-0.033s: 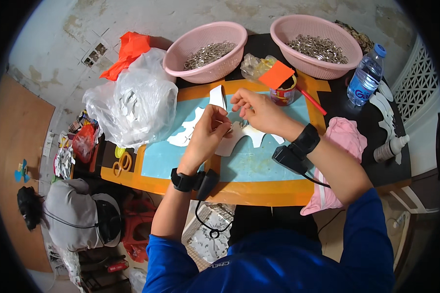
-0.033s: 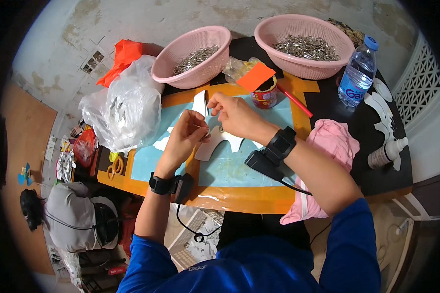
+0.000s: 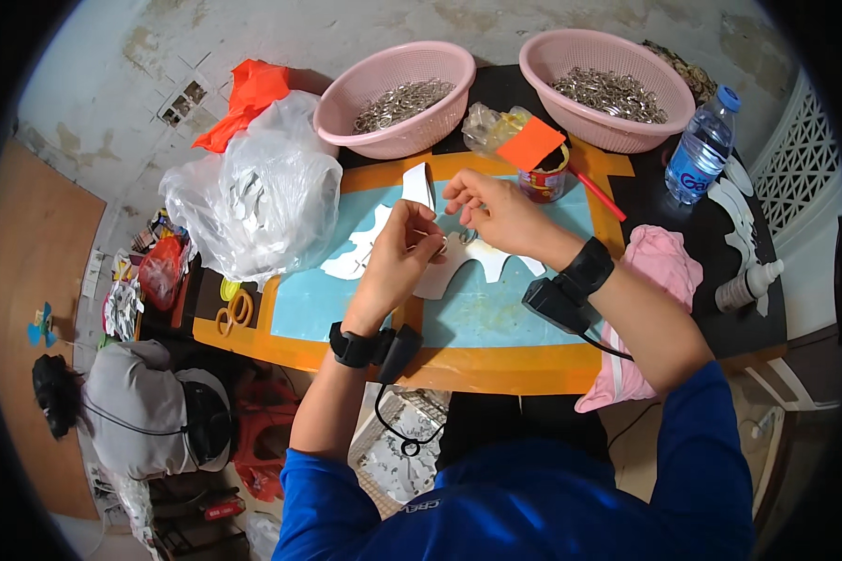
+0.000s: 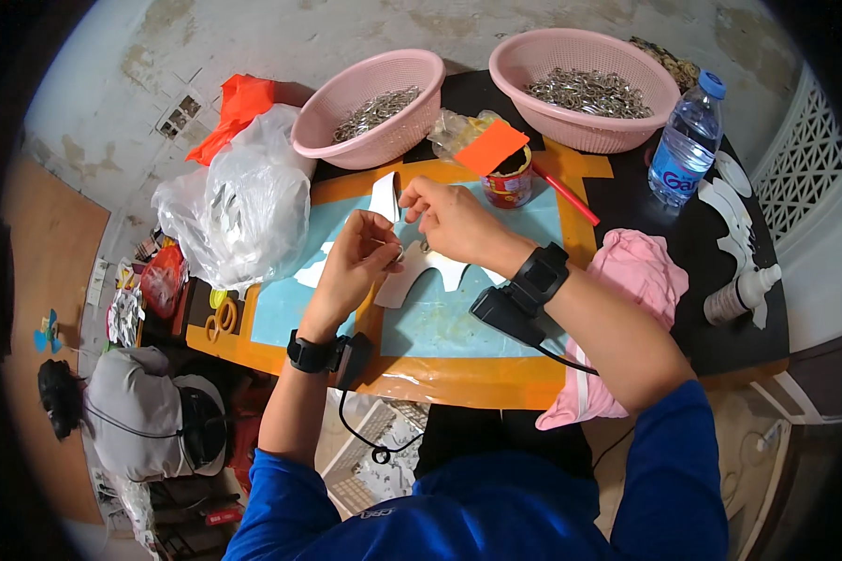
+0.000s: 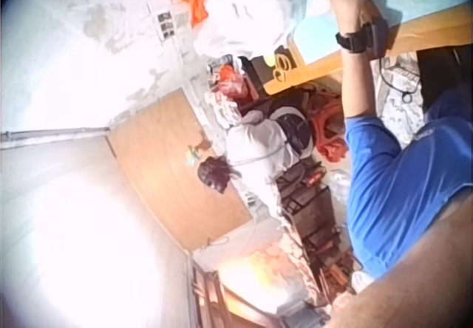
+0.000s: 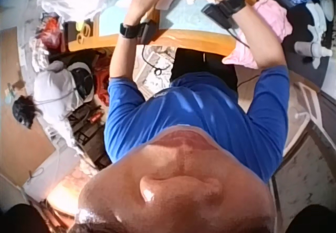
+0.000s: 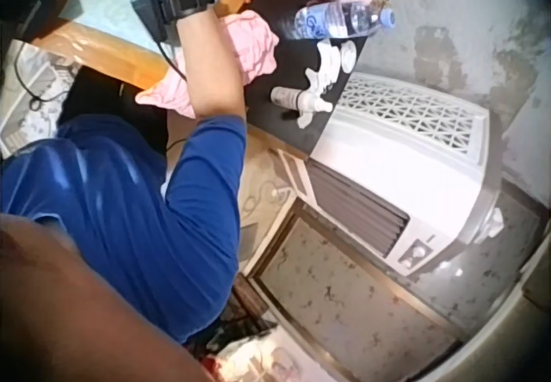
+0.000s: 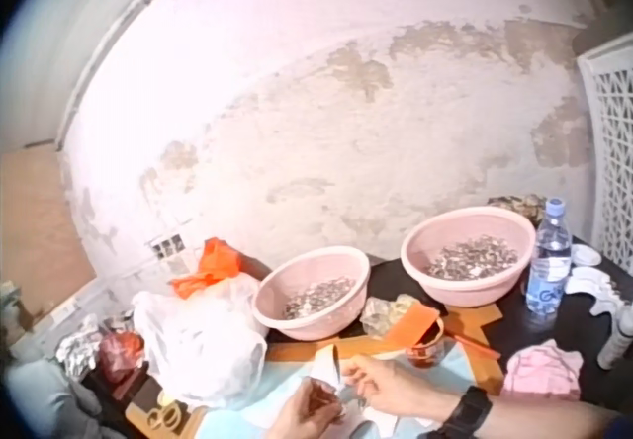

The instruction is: Applying glue with a brush to white shoe upper components and attaching metal buckles.

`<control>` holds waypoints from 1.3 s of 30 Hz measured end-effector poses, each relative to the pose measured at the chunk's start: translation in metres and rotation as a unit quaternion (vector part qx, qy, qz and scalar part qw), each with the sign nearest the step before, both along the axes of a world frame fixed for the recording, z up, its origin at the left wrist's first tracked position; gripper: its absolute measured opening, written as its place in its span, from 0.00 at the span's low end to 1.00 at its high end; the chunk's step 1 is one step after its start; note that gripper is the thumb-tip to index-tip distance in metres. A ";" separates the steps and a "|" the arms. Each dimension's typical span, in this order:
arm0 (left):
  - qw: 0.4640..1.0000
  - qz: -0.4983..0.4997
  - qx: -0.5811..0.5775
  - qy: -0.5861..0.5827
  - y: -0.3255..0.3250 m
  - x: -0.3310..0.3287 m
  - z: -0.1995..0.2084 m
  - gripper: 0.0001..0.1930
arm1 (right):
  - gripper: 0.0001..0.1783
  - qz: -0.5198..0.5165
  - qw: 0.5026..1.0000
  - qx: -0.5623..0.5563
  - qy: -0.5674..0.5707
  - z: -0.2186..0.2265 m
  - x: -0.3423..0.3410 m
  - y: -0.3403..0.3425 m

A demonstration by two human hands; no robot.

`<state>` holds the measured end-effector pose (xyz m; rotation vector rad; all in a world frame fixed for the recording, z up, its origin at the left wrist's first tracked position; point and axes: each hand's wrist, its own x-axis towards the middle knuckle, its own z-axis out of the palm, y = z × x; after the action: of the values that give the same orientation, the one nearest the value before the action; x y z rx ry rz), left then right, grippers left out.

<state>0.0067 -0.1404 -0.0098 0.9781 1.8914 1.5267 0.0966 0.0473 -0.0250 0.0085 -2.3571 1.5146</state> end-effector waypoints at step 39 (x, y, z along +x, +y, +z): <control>0.871 -0.096 -0.060 0.477 -0.015 0.081 0.003 0.18 | 0.08 -0.063 0.967 0.245 -0.010 0.011 0.013 0.020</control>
<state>0.0880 -0.1555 -0.0063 2.0357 2.3430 0.8079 0.1092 0.0676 -0.0136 -0.0367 -2.6291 0.8477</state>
